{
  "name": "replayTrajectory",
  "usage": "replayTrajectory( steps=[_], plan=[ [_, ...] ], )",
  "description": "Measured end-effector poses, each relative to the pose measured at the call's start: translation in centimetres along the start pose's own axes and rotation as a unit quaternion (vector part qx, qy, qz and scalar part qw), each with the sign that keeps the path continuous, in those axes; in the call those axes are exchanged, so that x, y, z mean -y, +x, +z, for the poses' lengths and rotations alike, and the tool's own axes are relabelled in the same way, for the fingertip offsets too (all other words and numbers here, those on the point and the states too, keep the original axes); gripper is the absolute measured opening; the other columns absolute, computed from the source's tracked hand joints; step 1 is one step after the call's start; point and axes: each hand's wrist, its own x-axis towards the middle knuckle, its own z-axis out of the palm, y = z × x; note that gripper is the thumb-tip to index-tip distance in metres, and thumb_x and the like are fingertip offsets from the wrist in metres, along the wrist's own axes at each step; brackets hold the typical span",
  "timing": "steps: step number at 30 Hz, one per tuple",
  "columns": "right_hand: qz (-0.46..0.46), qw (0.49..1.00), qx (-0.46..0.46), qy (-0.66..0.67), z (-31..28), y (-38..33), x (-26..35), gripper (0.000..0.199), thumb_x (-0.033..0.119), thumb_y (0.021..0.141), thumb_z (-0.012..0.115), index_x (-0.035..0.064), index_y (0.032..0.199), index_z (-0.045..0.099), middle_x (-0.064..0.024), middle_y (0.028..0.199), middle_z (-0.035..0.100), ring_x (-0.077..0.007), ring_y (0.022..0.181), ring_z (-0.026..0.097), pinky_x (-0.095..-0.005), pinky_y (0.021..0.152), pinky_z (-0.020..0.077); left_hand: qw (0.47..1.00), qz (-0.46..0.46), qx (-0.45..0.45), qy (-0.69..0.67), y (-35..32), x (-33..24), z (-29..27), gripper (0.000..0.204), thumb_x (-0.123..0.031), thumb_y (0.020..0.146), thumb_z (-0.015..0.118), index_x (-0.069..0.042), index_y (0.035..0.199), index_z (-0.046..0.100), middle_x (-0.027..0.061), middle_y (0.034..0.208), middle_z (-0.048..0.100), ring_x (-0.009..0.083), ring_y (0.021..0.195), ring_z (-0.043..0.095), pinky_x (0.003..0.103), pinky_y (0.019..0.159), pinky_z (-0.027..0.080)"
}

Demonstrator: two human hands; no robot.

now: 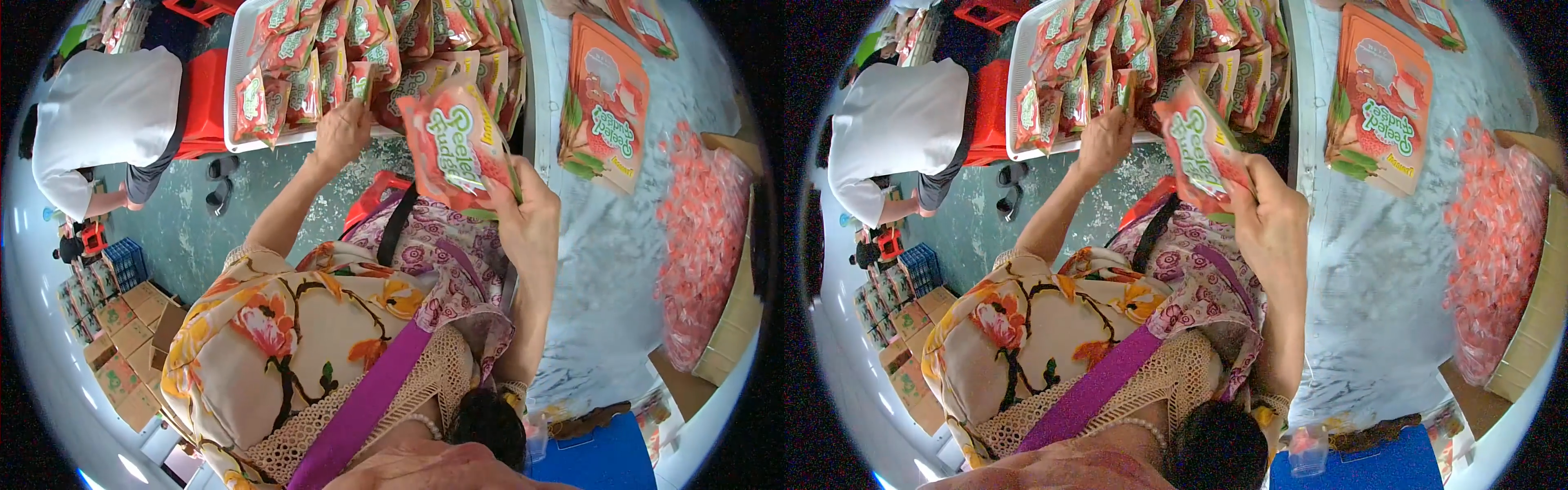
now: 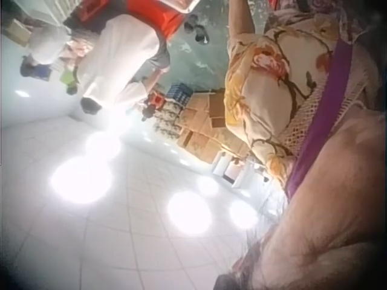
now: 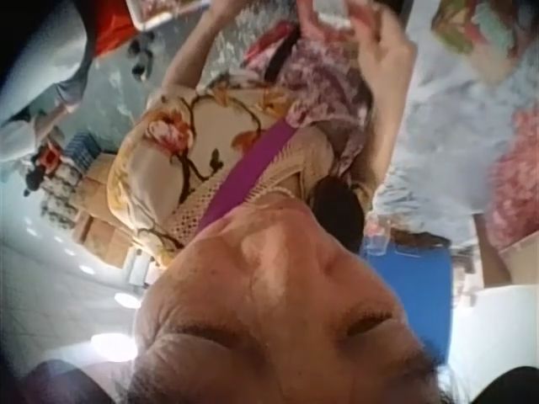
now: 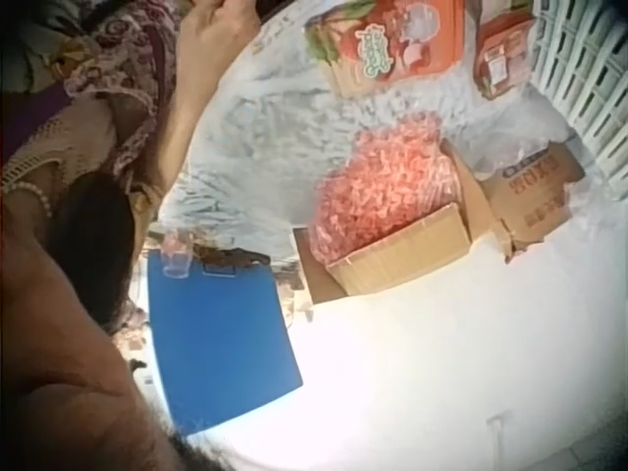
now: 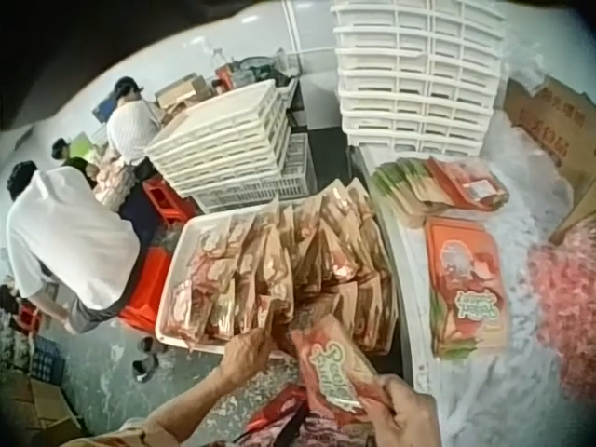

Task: Packaging small pink candies into plastic pouches at a factory workbench.

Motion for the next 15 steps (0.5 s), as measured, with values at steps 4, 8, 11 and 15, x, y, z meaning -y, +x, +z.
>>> replayTrajectory(
  steps=[4, 8, 11, 15],
  plan=[
    [-0.079, 0.995, 0.014, -0.063, 3.1, 3.1, -1.5, 0.023, 0.006, 0.092, 0.056, -0.0032, 0.113, 0.058, -0.0106, 0.091, 0.068, -0.0131, 0.083, 0.067, -0.0284, 0.069, 0.0568, 0.995, -0.037, -0.03, -0.091, 1.1, 1.2, -2.6, 0.024, -0.022, 0.087, 0.062, -0.001, 0.075, 0.056, 0.0222, 0.062, 0.058, 0.0401, 0.056, 0.059, 0.045, 0.05, 0.046],
    [-0.072, 0.991, 0.018, -0.114, 7.1, 7.0, -2.7, 0.022, 0.009, 0.092, 0.056, -0.0013, 0.111, 0.058, -0.0154, 0.089, 0.069, -0.0173, 0.086, 0.07, -0.0304, 0.065, 0.0555, 0.992, -0.047, -0.076, -0.094, 1.9, 3.6, -3.4, 0.028, -0.024, 0.088, 0.06, 0.001, 0.076, 0.056, 0.0178, 0.061, 0.053, 0.0221, 0.05, 0.045, 0.038, 0.051, 0.041],
    [-0.051, 0.99, -0.004, -0.131, 9.8, 10.0, -4.8, 0.022, 0.007, 0.089, 0.056, 0.0014, 0.11, 0.059, -0.0192, 0.083, 0.068, -0.0253, 0.082, 0.07, -0.0354, 0.064, 0.0541, 0.991, -0.018, -0.1, -0.091, 2.9, 3.2, -3.7, 0.031, -0.027, 0.086, 0.059, 0.002, 0.075, 0.056, 0.0186, 0.061, 0.052, 0.0241, 0.052, 0.043, 0.038, 0.054, 0.041],
    [-0.156, 0.981, -0.081, -0.08, 14.6, 13.7, -8.4, 0.018, 0.005, 0.083, 0.054, 0.0042, 0.1, 0.059, -0.0211, 0.079, 0.065, -0.0412, 0.074, 0.064, -0.0506, 0.068, 0.05, 0.986, -0.113, -0.034, -0.115, 3.9, 2.8, -3.1, 0.037, -0.035, 0.083, 0.06, 0.001, 0.086, 0.066, 0.0234, 0.072, 0.064, 0.0258, 0.066, 0.066, 0.041, 0.06, 0.049]
  ],
)
